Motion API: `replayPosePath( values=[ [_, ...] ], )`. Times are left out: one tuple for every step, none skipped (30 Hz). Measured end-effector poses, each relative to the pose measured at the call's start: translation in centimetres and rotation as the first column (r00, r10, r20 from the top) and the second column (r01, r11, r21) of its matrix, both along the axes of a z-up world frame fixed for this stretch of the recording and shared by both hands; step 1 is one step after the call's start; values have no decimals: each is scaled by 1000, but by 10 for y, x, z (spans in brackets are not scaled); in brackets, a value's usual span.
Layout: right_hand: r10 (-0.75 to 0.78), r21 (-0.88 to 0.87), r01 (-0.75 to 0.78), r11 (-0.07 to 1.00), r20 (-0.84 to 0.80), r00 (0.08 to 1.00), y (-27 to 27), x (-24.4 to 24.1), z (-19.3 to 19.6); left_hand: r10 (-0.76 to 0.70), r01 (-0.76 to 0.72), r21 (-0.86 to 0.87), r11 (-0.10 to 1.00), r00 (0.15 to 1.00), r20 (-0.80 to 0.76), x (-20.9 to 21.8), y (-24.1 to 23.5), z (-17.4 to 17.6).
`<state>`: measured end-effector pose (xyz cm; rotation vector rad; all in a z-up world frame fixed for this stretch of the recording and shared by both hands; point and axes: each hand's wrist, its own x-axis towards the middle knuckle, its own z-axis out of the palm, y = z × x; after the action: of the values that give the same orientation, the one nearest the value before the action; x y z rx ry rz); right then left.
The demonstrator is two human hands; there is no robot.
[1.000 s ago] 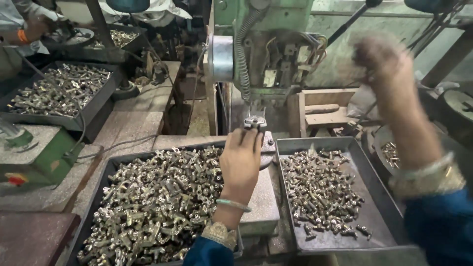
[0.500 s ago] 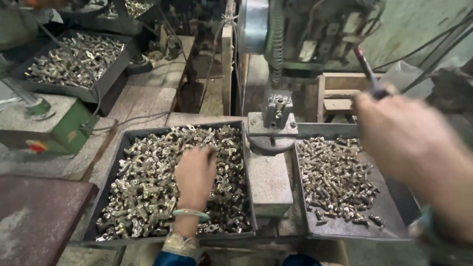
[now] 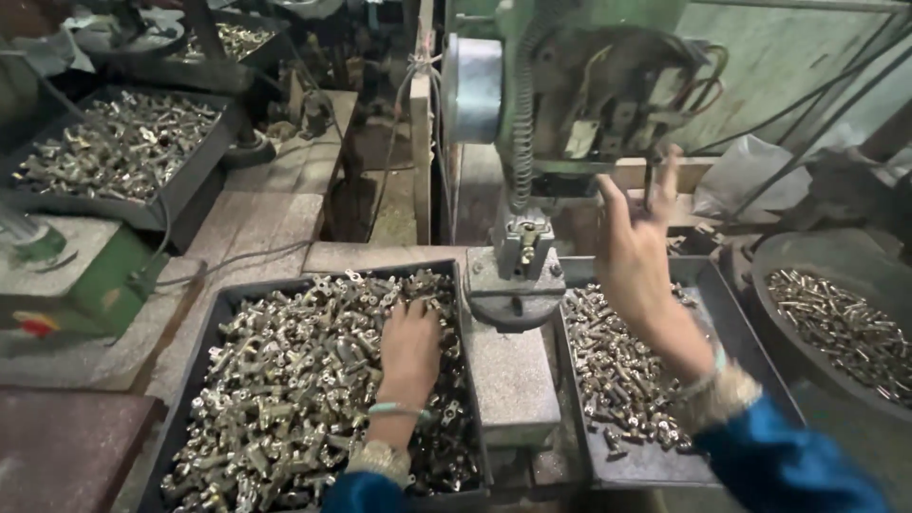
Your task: Operating a manual riveting machine to assemble small metal components.
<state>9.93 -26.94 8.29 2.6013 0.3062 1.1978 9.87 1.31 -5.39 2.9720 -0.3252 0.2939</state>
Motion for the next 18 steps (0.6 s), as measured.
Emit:
replayPosePath(
  values=[
    [112, 292, -95, 952, -43, 993, 11, -22, -3, 12, -12, -85, 996, 1000, -8, -7, 4, 1],
    [240, 558, -173, 811, -48, 970, 22, -40, -6, 30, -32, -173, 984, 999, -16, -13, 7, 2],
    [242, 555, -178, 812, -43, 969, 34, -48, 0, 32, -33, -175, 984, 999, -10, -20, 5, 19],
    [298, 466, -300, 832, 80, 951, 46, -61, 3, 82, -93, -408, 908, 996, -46, -32, 4, 34],
    [363, 360, -410, 838, 193, 911, 58, -74, 6, 120, -153, -612, 776, 988, -95, -43, 3, 49],
    [365, 361, -412, 837, 195, 911, 56, -68, 5, 122, -154, -611, 776, 988, -94, -48, -2, 61],
    [416, 412, -422, 807, 109, 903, 55, -64, 3, 110, -131, -769, 626, 991, -79, -54, -6, 73],
    [472, 468, -426, 774, 23, 881, 55, -61, 0, 100, -104, -888, 447, 993, -66, -62, -9, 85],
    [473, 472, -426, 772, 22, 881, 55, -56, 7, 102, -108, -886, 451, 992, -69, -70, -16, 94],
    [494, 372, -474, 798, 45, 868, 55, -48, 15, 91, 24, -927, 375, 994, 62, -75, -24, 104],
    [517, 267, -514, 815, 65, 853, 55, -40, 23, 90, 158, -942, 297, 977, 192, -81, -31, 115],
    [519, 263, -518, 814, 71, 852, 53, -41, 28, 92, 165, -940, 297, 975, 200, -80, -42, 126],
    [514, 266, -508, 819, 49, 856, 51, -41, 33, 89, 216, -937, 275, 965, 248, -78, -52, 137],
    [509, 273, -494, 825, 20, 861, 50, -43, 36, 86, 260, -932, 253, 953, 289, -79, -62, 146],
    [510, 274, -495, 825, 20, 860, 42, -51, 42, 87, 259, -932, 254, 953, 289, -75, -69, 148],
    [504, 441, -462, 769, 27, 864, 35, -57, 49, 116, 303, -898, 319, 928, 354, -69, -77, 151],
    [497, 595, -416, 688, 32, 867, 27, -64, 57, 140, 342, -858, 383, 897, 419, -64, -84, 154],
    [497, 592, -417, 689, 32, 867, 9, -61, 64, 141, 344, -859, 381, 896, 421, -54, -88, 145]
  ],
)
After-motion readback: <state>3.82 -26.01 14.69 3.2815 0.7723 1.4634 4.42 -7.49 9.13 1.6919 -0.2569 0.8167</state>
